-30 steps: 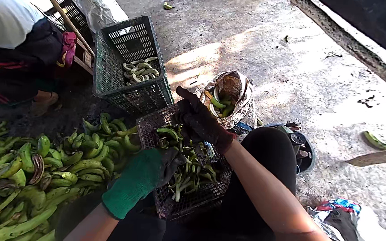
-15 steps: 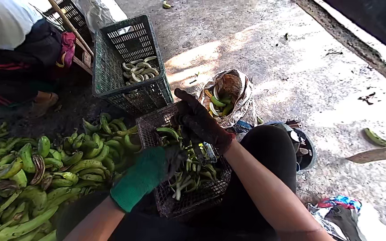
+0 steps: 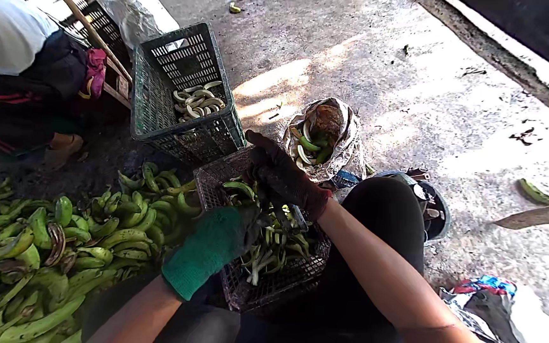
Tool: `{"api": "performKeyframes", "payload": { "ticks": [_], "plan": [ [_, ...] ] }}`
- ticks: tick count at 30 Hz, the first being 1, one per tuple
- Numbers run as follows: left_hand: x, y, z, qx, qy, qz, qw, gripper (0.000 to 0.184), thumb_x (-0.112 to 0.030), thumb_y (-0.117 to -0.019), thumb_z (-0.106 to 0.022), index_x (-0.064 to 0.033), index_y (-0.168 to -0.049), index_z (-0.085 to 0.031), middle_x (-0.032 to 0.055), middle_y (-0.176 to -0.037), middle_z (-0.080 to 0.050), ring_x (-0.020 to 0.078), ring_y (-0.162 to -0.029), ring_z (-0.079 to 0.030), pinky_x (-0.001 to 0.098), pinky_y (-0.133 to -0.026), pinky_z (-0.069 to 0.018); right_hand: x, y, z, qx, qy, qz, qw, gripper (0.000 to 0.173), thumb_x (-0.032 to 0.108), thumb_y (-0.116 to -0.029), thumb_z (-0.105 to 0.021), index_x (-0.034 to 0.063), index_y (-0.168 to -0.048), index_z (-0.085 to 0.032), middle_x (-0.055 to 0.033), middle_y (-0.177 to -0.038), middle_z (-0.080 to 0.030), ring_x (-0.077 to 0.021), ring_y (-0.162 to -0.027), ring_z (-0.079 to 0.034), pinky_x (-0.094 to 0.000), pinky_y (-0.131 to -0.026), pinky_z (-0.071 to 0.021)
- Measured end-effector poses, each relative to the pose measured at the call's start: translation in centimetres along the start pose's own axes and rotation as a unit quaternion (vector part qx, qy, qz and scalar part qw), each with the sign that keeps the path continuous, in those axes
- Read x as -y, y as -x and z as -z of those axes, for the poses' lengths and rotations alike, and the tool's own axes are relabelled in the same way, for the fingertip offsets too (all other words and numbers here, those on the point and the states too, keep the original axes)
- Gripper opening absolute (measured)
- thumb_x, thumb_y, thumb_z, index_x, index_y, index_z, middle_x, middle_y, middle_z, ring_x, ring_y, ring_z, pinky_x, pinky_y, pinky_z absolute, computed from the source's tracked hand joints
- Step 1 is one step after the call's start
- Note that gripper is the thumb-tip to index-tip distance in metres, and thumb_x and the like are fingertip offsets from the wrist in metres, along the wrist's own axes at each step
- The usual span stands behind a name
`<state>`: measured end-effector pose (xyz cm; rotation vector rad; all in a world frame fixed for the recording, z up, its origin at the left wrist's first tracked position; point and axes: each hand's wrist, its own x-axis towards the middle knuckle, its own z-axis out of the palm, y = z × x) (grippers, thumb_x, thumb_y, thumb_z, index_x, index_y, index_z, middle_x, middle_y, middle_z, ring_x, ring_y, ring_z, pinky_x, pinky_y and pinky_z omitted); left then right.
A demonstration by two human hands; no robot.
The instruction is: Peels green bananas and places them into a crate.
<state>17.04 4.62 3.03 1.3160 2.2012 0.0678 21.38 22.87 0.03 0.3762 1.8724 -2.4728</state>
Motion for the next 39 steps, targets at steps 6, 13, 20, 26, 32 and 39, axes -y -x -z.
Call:
{"api": "performKeyframes", "payload": {
  "ticks": [6, 13, 20, 26, 32, 39],
  "plan": [
    [-0.4, 0.1, 0.1, 0.019, -0.031, 0.014, 0.999, 0.038, -0.039, -0.1054, -0.043, -0.0102, -0.112, -0.067, 0.0162, -0.090, -0.069, 0.0375, -0.085, -0.069, 0.0583, -0.070, -0.0534, -0.5, -0.3, 0.1, 0.002, 0.018, -0.016, 1.000, 0.067, 0.001, -0.1035, -0.048, 0.0313, -0.159, -0.028, -0.0098, -0.083, -0.063, -0.0144, -0.051, -0.056, -0.0278, -0.044, -0.0494],
    [-0.5, -0.2, 0.9, 0.039, -0.023, 0.013, 0.999, 0.033, -0.036, -0.1050, -0.046, -0.0101, -0.112, -0.065, 0.0159, -0.089, -0.068, 0.0366, -0.084, -0.068, 0.0579, -0.071, -0.0523, -0.9, -0.6, 0.2, -0.001, 0.010, -0.023, 1.000, 0.065, 0.001, -0.1037, -0.046, 0.0312, -0.159, -0.028, -0.0096, -0.085, -0.062, -0.0137, -0.053, -0.055, -0.0271, -0.046, -0.0481],
    [0.0, 0.1, -0.5, 0.026, -0.008, 0.005, 1.000, 0.042, -0.042, -0.1059, -0.040, -0.0089, -0.111, -0.066, 0.0162, -0.088, -0.067, 0.0363, -0.084, -0.069, 0.0570, -0.071, -0.0530, -0.9, -0.8, 0.5, -0.007, 0.000, -0.008, 1.000, 0.066, 0.003, -0.1048, -0.045, 0.0325, -0.160, -0.024, -0.0114, -0.085, -0.062, -0.0169, -0.053, -0.058, -0.0309, -0.045, -0.0514],
    [0.1, 0.6, -2.0, -0.013, 0.046, 0.030, 0.998, 0.046, -0.046, -0.1060, -0.039, -0.0095, -0.112, -0.067, 0.0133, -0.086, -0.068, 0.0324, -0.081, -0.069, 0.0548, -0.071, -0.0541, -0.5, -0.6, 0.8, -0.063, -0.023, -0.003, 0.998, 0.062, 0.004, -0.1067, -0.042, 0.0334, -0.159, -0.025, -0.0109, -0.088, -0.064, -0.0173, -0.050, -0.058, -0.0310, -0.042, -0.0509],
    [-0.7, 0.9, -4.5, -0.020, 0.083, 0.077, 0.993, 0.051, -0.049, -0.1055, -0.036, -0.0085, -0.113, -0.067, 0.0141, -0.088, -0.067, 0.0319, -0.084, -0.068, 0.0524, -0.074, -0.0537, -0.4, -0.7, 0.9, -0.103, -0.027, 0.006, 0.994, 0.066, 0.004, -0.1064, -0.044, 0.0383, -0.159, -0.025, -0.0126, -0.088, -0.064, -0.0194, -0.048, -0.058, -0.0327, -0.040, -0.0512],
    [-2.9, 0.7, -8.5, -0.126, 0.221, 0.129, 0.958, 0.043, -0.044, -0.1041, -0.043, -0.0088, -0.104, -0.068, 0.0069, -0.080, -0.064, 0.0206, -0.076, -0.065, 0.0424, -0.070, -0.0538, -0.9, -0.7, 0.9, -0.167, -0.041, 0.026, 0.985, 0.063, 0.012, -0.1082, -0.044, 0.0444, -0.158, -0.024, -0.0091, -0.085, -0.059, -0.0183, -0.049, -0.055, -0.0339, -0.039, -0.0503]
  ]
}}
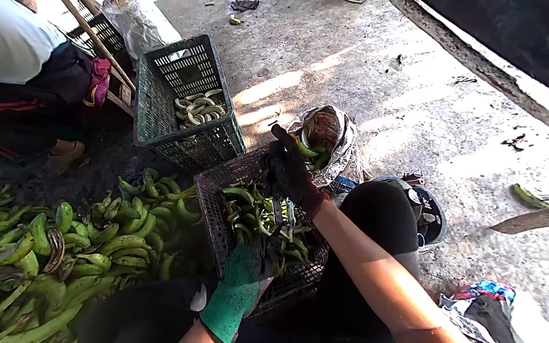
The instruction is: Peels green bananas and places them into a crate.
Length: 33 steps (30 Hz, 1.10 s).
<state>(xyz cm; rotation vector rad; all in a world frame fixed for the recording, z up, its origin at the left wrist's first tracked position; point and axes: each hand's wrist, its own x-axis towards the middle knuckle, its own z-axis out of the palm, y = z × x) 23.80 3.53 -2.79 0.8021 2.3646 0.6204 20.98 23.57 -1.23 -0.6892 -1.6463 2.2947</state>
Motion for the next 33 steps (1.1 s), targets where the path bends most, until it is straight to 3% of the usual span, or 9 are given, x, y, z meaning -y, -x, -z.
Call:
{"api": "performKeyframes", "payload": {
  "ticks": [5, 9, 14, 17, 19, 21, 25, 29, 33],
  "plan": [
    [-0.3, 0.1, -1.9, -0.030, 0.167, -0.005, 0.986, 0.031, -0.036, -0.1040, -0.048, -0.0112, -0.098, -0.066, -0.0021, -0.071, -0.057, 0.0086, -0.062, -0.057, 0.0290, -0.059, -0.0508, -0.2, 0.4, 0.1, -0.049, 0.009, 0.017, 0.999, 0.065, 0.015, -0.1073, -0.047, 0.0491, -0.157, -0.023, -0.0077, -0.087, -0.060, -0.0163, -0.050, -0.054, -0.0324, -0.041, -0.0491],
    [-0.6, 0.1, -1.6, 0.009, 0.343, -0.040, 0.938, 0.023, -0.028, -0.1033, -0.049, -0.0115, -0.095, -0.062, -0.0066, -0.063, -0.052, 0.0052, -0.051, -0.051, 0.0229, -0.047, -0.0465, -0.2, 0.8, -0.1, -0.082, 0.009, 0.042, 0.996, 0.065, 0.015, -0.1071, -0.047, 0.0472, -0.158, -0.021, -0.0063, -0.086, -0.059, -0.0154, -0.051, -0.054, -0.0322, -0.043, -0.0499],
    [-0.1, 0.6, 2.8, -0.030, 0.441, -0.120, 0.889, 0.017, -0.021, -0.1014, -0.051, -0.0112, -0.102, -0.065, -0.0060, -0.071, -0.064, 0.0047, -0.054, -0.057, 0.0221, -0.047, -0.0509, 0.1, 1.2, 0.9, -0.080, -0.014, 0.073, 0.994, 0.064, 0.017, -0.1068, -0.048, 0.0480, -0.157, -0.022, -0.0037, -0.089, -0.060, -0.0127, -0.051, -0.054, -0.0284, -0.040, -0.0487],
    [1.2, -1.6, 6.8, -0.086, 0.209, -0.025, 0.974, 0.024, -0.030, -0.1047, -0.047, -0.0102, -0.106, -0.060, -0.0042, -0.067, -0.054, 0.0072, -0.053, -0.053, 0.0249, -0.048, -0.0480, 0.6, 1.5, 1.1, -0.080, -0.029, 0.052, 0.995, 0.061, 0.021, -0.1076, -0.049, 0.0481, -0.155, -0.023, -0.0037, -0.085, -0.061, -0.0124, -0.046, -0.052, -0.0276, -0.037, -0.0464],
    [3.2, -4.1, 8.9, -0.029, -0.094, 0.058, 0.993, 0.040, -0.035, -0.1061, -0.043, -0.0099, -0.135, -0.054, 0.0132, -0.099, -0.065, 0.0268, -0.086, -0.066, 0.0462, -0.076, -0.0559, 0.5, 1.5, 1.2, -0.082, -0.030, 0.045, 0.995, 0.061, 0.020, -0.1075, -0.049, 0.0473, -0.156, -0.024, -0.0037, -0.083, -0.060, -0.0125, -0.047, -0.052, -0.0281, -0.038, -0.0464],
    [5.2, -6.7, 9.4, 0.044, -0.279, 0.138, 0.949, 0.056, -0.025, -0.1035, -0.051, -0.0082, -0.156, -0.037, 0.0263, -0.140, -0.054, 0.0463, -0.125, -0.056, 0.0629, -0.101, -0.0463, 0.6, 1.2, 1.3, -0.093, -0.020, 0.043, 0.995, 0.062, 0.020, -0.1078, -0.049, 0.0456, -0.157, -0.023, -0.0053, -0.087, -0.063, -0.0135, -0.049, -0.054, -0.0284, -0.038, -0.0466],
    [8.1, -10.5, 9.4, -0.003, -0.369, 0.188, 0.910, 0.035, -0.019, -0.1046, -0.048, -0.0009, -0.132, -0.061, 0.0281, -0.131, -0.060, 0.0473, -0.123, -0.057, 0.0635, -0.102, -0.0441, 0.6, 0.7, 1.0, -0.099, -0.031, 0.048, 0.993, 0.063, 0.015, -0.1073, -0.048, 0.0418, -0.158, -0.021, -0.0065, -0.087, -0.063, -0.0146, -0.048, -0.055, -0.0292, -0.039, -0.0486],
    [10.2, -10.4, 8.7, 0.003, -0.338, 0.173, 0.925, 0.043, -0.023, -0.1058, -0.044, 0.0063, -0.133, -0.058, 0.0295, -0.137, -0.056, 0.0441, -0.134, -0.050, 0.0575, -0.112, -0.0382, 0.9, 0.7, 1.3, -0.100, -0.023, 0.029, 0.994, 0.064, 0.015, -0.1079, -0.047, 0.0405, -0.159, -0.019, -0.0074, -0.089, -0.064, -0.0160, -0.050, -0.058, -0.0311, -0.041, -0.0511],
    [7.7, -8.1, 9.7, 0.073, -0.395, 0.176, 0.899, 0.041, -0.019, -0.1059, -0.044, 0.0111, -0.130, -0.057, 0.0322, -0.136, -0.055, 0.0465, -0.133, -0.049, 0.0579, -0.110, -0.0388, 1.3, 0.9, 2.1, -0.091, -0.027, 0.052, 0.994, 0.066, 0.010, -0.1072, -0.045, 0.0366, -0.160, -0.016, -0.0045, -0.082, -0.060, -0.0133, -0.049, -0.056, -0.0295, -0.040, -0.0504]
  ]
}}
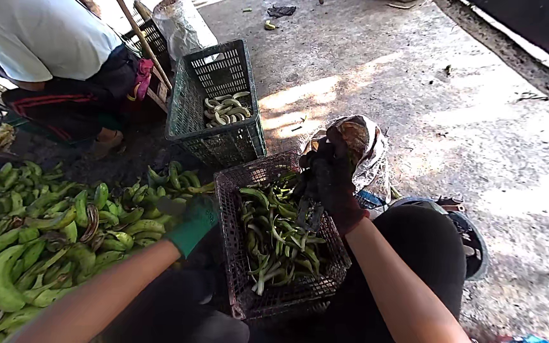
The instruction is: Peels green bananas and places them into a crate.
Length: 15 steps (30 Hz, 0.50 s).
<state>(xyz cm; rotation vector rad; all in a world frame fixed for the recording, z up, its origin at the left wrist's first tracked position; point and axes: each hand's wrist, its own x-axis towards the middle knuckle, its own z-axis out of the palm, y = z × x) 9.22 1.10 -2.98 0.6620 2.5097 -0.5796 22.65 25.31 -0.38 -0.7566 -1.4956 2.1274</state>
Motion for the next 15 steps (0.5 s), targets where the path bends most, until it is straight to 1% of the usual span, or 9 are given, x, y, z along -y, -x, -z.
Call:
{"api": "performKeyframes", "payload": {
  "ticks": [1, 2, 4, 6, 7, 10, 12, 14, 15],
  "plan": [
    [0.1, 0.8, 1.4, 0.027, -0.012, 0.010, 1.000, 0.040, -0.017, -0.1059, -0.045, 0.0121, -0.131, -0.057, 0.0330, -0.138, -0.053, 0.0472, -0.134, -0.048, 0.0585, -0.110, -0.0378, -0.1, 0.1, 0.1, 0.004, -0.003, 0.003, 1.000, 0.065, 0.011, -0.1074, -0.045, 0.0365, -0.159, -0.017, -0.0038, -0.081, -0.059, -0.0124, -0.049, -0.055, -0.0287, -0.040, -0.0499],
    [0.7, 1.3, 2.3, 0.032, -0.043, 0.007, 0.999, 0.037, -0.016, -0.1052, -0.046, 0.0109, -0.127, -0.060, 0.0328, -0.133, -0.056, 0.0481, -0.129, -0.051, 0.0602, -0.107, -0.0415, -0.3, 0.1, 0.2, 0.009, -0.006, 0.001, 1.000, 0.065, 0.011, -0.1069, -0.046, 0.0376, -0.159, -0.018, -0.0039, -0.083, -0.059, -0.0125, -0.049, -0.055, -0.0289, -0.040, -0.0501],
    [2.5, 1.7, 2.9, 0.020, -0.077, -0.045, 0.996, 0.026, -0.014, -0.1019, -0.053, 0.0018, -0.118, -0.066, 0.0280, -0.120, -0.064, 0.0476, -0.118, -0.058, 0.0648, -0.098, -0.0454, -0.5, 0.1, 0.1, 0.015, 0.003, -0.011, 1.000, 0.066, 0.014, -0.1063, -0.049, 0.0411, -0.159, -0.020, -0.0057, -0.087, -0.062, -0.0143, -0.049, -0.055, -0.0304, -0.040, -0.0496],
    [3.7, 0.7, 1.8, 0.051, -0.015, -0.084, 0.995, 0.028, -0.020, -0.1015, -0.056, -0.0077, -0.124, -0.066, 0.0220, -0.124, -0.065, 0.0437, -0.120, -0.060, 0.0668, -0.097, -0.0459, -0.5, 0.2, -0.2, 0.032, -0.002, -0.026, 0.999, 0.063, 0.017, -0.1074, -0.049, 0.0418, -0.158, -0.019, -0.0054, -0.089, -0.062, -0.0152, -0.050, -0.056, -0.0313, -0.040, -0.0508],
    [4.0, -0.5, 0.3, 0.079, 0.020, -0.096, 0.992, 0.030, -0.022, -0.1012, -0.056, -0.0086, -0.127, -0.065, 0.0205, -0.127, -0.064, 0.0418, -0.121, -0.059, 0.0662, -0.099, -0.0457, -0.5, 0.1, -0.4, 0.037, -0.019, -0.028, 0.999, 0.064, 0.015, -0.1071, -0.049, 0.0410, -0.158, -0.018, -0.0062, -0.089, -0.063, -0.0161, -0.049, -0.057, -0.0316, -0.040, -0.0511],
    [4.8, -3.6, -2.5, 0.184, 0.057, -0.097, 0.976, 0.034, -0.023, -0.1025, -0.057, 0.0033, -0.122, -0.064, 0.0268, -0.122, -0.064, 0.0438, -0.116, -0.061, 0.0660, -0.098, -0.0452, -0.6, -0.2, -0.5, 0.059, -0.059, -0.023, 0.996, 0.066, 0.010, -0.1073, -0.045, 0.0367, -0.159, -0.016, -0.0080, -0.086, -0.060, -0.0185, -0.048, -0.058, -0.0335, -0.040, -0.0534],
    [6.3, -4.6, -2.7, 0.226, 0.027, -0.083, 0.970, 0.037, -0.032, -0.1021, -0.058, 0.0010, -0.114, -0.068, 0.0225, -0.110, -0.067, 0.0380, -0.102, -0.066, 0.0612, -0.089, -0.0506, -0.4, 0.0, -0.2, 0.054, -0.041, -0.038, 0.997, 0.065, 0.011, -0.1072, -0.047, 0.0373, -0.159, -0.017, -0.0084, -0.087, -0.061, -0.0193, -0.050, -0.059, -0.0349, -0.041, -0.0545],
    [7.3, -3.1, -0.7, 0.221, -0.044, -0.009, 0.974, 0.042, -0.037, -0.1014, -0.059, 0.0029, -0.112, -0.069, 0.0272, -0.116, -0.066, 0.0442, -0.111, -0.063, 0.0661, -0.092, -0.0475, -0.6, 0.3, 0.3, 0.043, -0.019, -0.047, 0.998, 0.066, 0.013, -0.1067, -0.049, 0.0394, -0.159, -0.017, -0.0072, -0.090, -0.063, -0.0178, -0.053, -0.060, -0.0341, -0.043, -0.0544],
    [7.5, -1.9, 0.4, 0.203, -0.055, 0.043, 0.977, 0.042, -0.033, -0.1016, -0.058, 0.0057, -0.115, -0.067, 0.0306, -0.122, -0.064, 0.0479, -0.118, -0.060, 0.0691, -0.096, -0.0441, -0.7, 0.3, 0.4, 0.038, -0.010, -0.047, 0.998, 0.068, 0.013, -0.1066, -0.049, 0.0394, -0.159, -0.014, -0.0070, -0.091, -0.062, -0.0173, -0.054, -0.060, -0.0341, -0.044, -0.0546]
  ]
}}
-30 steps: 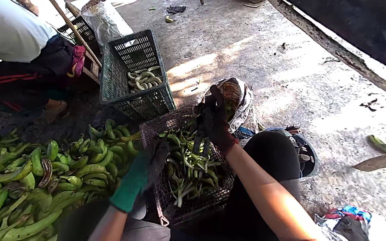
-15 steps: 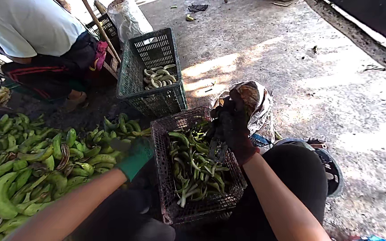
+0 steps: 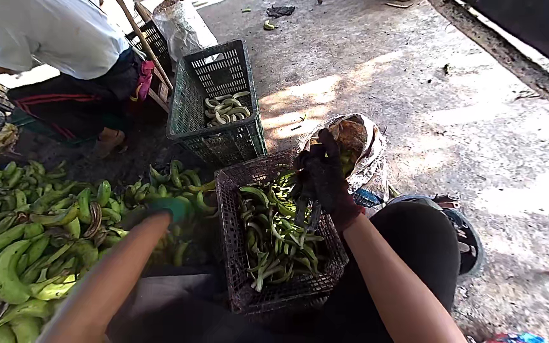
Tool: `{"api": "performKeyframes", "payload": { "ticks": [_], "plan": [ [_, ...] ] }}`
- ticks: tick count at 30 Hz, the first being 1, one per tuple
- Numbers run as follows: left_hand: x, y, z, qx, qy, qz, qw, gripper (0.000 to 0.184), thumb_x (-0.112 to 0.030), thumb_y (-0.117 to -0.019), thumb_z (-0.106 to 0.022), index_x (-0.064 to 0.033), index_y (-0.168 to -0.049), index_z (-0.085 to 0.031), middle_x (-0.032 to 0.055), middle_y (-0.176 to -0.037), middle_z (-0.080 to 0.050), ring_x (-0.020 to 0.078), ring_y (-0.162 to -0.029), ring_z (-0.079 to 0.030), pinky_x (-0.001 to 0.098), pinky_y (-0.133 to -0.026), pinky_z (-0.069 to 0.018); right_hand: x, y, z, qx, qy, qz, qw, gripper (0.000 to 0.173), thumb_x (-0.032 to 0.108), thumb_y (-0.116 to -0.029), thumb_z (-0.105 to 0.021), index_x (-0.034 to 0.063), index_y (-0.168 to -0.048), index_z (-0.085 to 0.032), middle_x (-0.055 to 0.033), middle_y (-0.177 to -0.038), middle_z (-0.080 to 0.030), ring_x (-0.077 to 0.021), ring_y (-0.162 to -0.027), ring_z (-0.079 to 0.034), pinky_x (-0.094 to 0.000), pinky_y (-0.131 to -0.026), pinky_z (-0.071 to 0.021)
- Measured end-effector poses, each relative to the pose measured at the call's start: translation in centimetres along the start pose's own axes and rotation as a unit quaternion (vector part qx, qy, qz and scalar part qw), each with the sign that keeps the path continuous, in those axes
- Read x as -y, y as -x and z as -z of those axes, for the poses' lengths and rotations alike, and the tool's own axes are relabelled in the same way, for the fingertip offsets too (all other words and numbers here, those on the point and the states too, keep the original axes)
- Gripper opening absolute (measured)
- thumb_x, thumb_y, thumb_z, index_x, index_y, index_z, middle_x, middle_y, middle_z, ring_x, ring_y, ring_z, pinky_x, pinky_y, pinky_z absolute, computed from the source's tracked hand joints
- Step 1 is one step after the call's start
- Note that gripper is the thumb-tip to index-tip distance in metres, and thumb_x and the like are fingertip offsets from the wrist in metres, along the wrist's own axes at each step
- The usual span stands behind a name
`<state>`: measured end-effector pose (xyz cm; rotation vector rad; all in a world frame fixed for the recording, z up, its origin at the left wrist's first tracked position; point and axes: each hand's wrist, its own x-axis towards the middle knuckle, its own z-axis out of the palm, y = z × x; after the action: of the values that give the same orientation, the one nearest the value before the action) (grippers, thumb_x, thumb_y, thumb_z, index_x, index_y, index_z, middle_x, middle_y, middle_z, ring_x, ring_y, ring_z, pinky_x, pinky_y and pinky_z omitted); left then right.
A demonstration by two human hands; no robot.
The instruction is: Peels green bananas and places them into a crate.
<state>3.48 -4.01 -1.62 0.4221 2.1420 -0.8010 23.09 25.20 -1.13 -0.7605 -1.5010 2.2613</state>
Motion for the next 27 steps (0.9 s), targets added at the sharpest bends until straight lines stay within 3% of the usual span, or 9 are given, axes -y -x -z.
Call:
{"api": "performKeyframes", "payload": {
  "ticks": [4, 8, 12, 14, 16, 19, 22, 24, 27],
  "plan": [
    [1.2, 2.1, 0.2, -0.093, 0.121, -0.053, 0.987, 0.044, -0.042, -0.1051, -0.051, -0.0041, -0.123, -0.066, 0.0229, -0.116, -0.067, 0.0410, -0.108, -0.065, 0.0650, -0.094, -0.0489, -0.4, -0.5, -0.2, 0.003, -0.030, -0.023, 0.999, 0.057, 0.014, -0.1074, -0.045, 0.0293, -0.155, -0.018, -0.0077, -0.094, -0.064, -0.0189, -0.057, -0.062, -0.0348, -0.048, -0.0552],
    [-3.0, -0.3, -2.3, -0.102, 0.195, -0.189, 0.957, 0.031, -0.026, -0.1015, -0.058, -0.0076, -0.125, -0.068, 0.0195, -0.120, -0.067, 0.0365, -0.113, -0.064, 0.0608, -0.099, -0.0480, -0.5, -0.8, -0.6, 0.052, -0.047, -0.040, 0.997, 0.056, 0.008, -0.1071, -0.039, 0.0282, -0.155, -0.020, -0.0083, -0.092, -0.061, -0.0190, -0.062, -0.063, -0.0355, -0.052, -0.0565],
    [-2.3, -2.2, -4.1, -0.033, 0.115, -0.110, 0.987, 0.039, -0.035, -0.1013, -0.060, -0.0031, -0.123, -0.067, 0.0236, -0.119, -0.066, 0.0413, -0.112, -0.063, 0.0643, -0.095, -0.0478, 0.6, -0.3, -0.4, 0.068, -0.073, -0.052, 0.994, 0.059, 0.009, -0.1093, -0.035, 0.0313, -0.160, -0.015, -0.0093, -0.097, -0.065, -0.0204, -0.069, -0.068, -0.0368, -0.058, -0.0605],
    [-0.9, 0.2, -2.6, -0.070, 0.076, -0.010, 0.995, 0.040, -0.035, -0.1008, -0.058, -0.0022, -0.122, -0.067, 0.0262, -0.126, -0.064, 0.0460, -0.119, -0.060, 0.0690, -0.097, -0.0455, 0.8, -0.1, -0.2, 0.069, -0.098, -0.053, 0.991, 0.059, 0.010, -0.1093, -0.036, 0.0312, -0.160, -0.017, -0.0090, -0.100, -0.064, -0.0207, -0.076, -0.069, -0.0378, -0.064, -0.0616],
    [0.8, 1.2, -1.8, -0.137, 0.089, 0.009, 0.986, 0.036, -0.034, -0.1010, -0.058, -0.0056, -0.120, -0.068, 0.0251, -0.126, -0.065, 0.0464, -0.121, -0.059, 0.0706, -0.097, -0.0445, 0.8, -0.1, 0.0, 0.070, -0.103, -0.055, 0.991, 0.057, 0.009, -0.1089, -0.039, 0.0290, -0.159, -0.021, -0.0105, -0.103, -0.065, -0.0226, -0.080, -0.070, -0.0399, -0.067, -0.0620],
    [0.7, 3.0, -0.7, -0.217, 0.179, -0.078, 0.956, 0.041, -0.040, -0.1051, -0.050, -0.0130, -0.131, -0.065, 0.0205, -0.123, -0.067, 0.0406, -0.116, -0.063, 0.0651, -0.098, -0.0468, 0.9, -0.3, -0.6, 0.084, -0.108, -0.057, 0.989, 0.045, 0.005, -0.1071, -0.039, 0.0179, -0.150, -0.033, -0.0113, -0.098, -0.068, -0.0216, -0.071, -0.070, -0.0373, -0.059, -0.0615],
    [-4.3, 6.6, -0.5, -0.285, 0.263, -0.192, 0.901, 0.042, -0.035, -0.1069, -0.044, -0.0083, -0.134, -0.061, 0.0207, -0.112, -0.069, 0.0383, -0.104, -0.067, 0.0615, -0.092, -0.0510, 0.9, -0.4, -1.2, 0.074, -0.119, -0.061, 0.988, 0.041, 0.007, -0.1072, -0.042, 0.0162, -0.147, -0.038, -0.0099, -0.095, -0.068, -0.0184, -0.068, -0.068, -0.0332, -0.057, -0.0600],
    [-7.6, 9.1, -0.7, -0.329, 0.278, -0.252, 0.866, 0.040, -0.034, -0.1057, -0.043, -0.0070, -0.124, -0.066, 0.0177, -0.099, -0.070, 0.0356, -0.092, -0.069, 0.0592, -0.081, -0.0537, 0.6, -0.4, -1.3, 0.069, -0.119, -0.060, 0.989, 0.039, 0.010, -0.1084, -0.041, 0.0142, -0.147, -0.038, -0.0088, -0.094, -0.067, -0.0172, -0.072, -0.068, -0.0323, -0.064, -0.0603],
    [-10.6, 12.0, -0.9, -0.328, 0.311, -0.297, 0.841, 0.037, -0.037, -0.1036, -0.045, -0.0109, -0.116, -0.068, 0.0099, -0.087, -0.069, 0.0272, -0.080, -0.069, 0.0519, -0.072, -0.0557, 0.1, -0.6, -1.7, 0.046, -0.114, -0.035, 0.992, 0.053, 0.008, -0.1076, -0.043, 0.0228, -0.156, -0.025, -0.0076, -0.092, -0.065, -0.0146, -0.066, -0.065, -0.0296, -0.058, -0.0576]
  ]
}}
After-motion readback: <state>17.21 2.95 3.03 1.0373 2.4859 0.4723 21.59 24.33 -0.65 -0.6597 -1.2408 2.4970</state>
